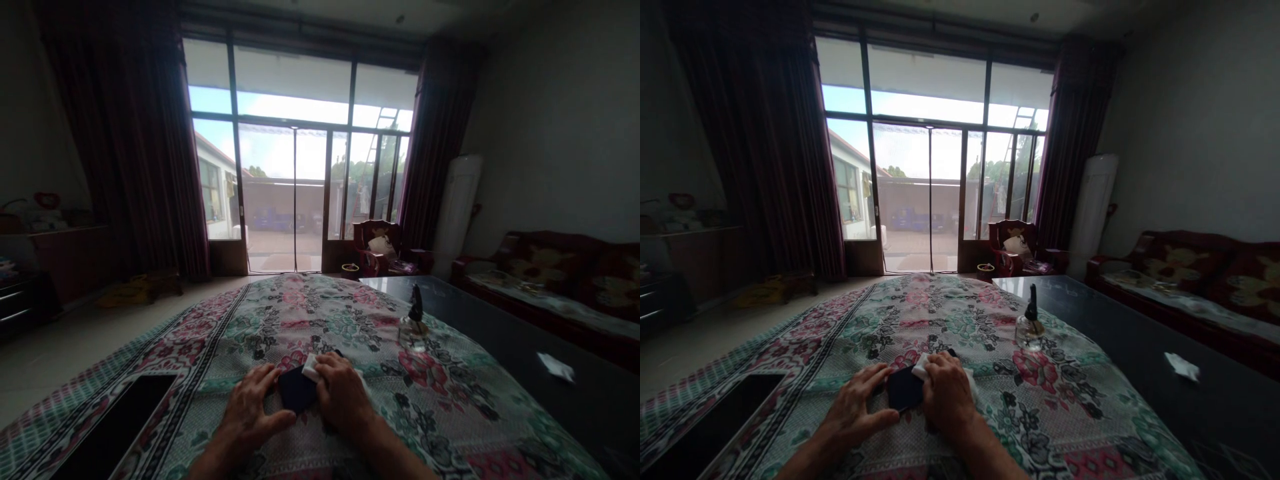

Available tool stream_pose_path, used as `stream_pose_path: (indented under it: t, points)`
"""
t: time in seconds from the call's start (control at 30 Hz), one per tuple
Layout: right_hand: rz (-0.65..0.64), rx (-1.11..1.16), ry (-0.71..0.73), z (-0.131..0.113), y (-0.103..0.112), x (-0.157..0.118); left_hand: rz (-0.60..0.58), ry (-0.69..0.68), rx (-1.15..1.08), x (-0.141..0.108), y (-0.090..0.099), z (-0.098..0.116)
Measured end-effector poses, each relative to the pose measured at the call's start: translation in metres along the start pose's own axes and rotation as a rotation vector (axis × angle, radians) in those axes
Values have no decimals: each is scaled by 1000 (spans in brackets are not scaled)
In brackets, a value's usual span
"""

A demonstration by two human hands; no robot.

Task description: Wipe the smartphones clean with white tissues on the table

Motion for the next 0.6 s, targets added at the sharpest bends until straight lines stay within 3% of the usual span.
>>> stream_pose_path:
  t: [0.27,0.6]
  points:
    - [-24,-110,-141,17,-10,8,-10,41,53,1,-1,9]
    - [-234,53,181,-36,-45,-11,78,27,50,4,-9,-1]
Point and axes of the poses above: each hand's wrist, its own x-axis towards the middle knuckle, its own y-axis out of the back of the hand, z = x × y, the point moved 9 cm from there along x, towards the middle knuckle, and after that the axes turned 7 degrees about x, right-handed, at the moved point
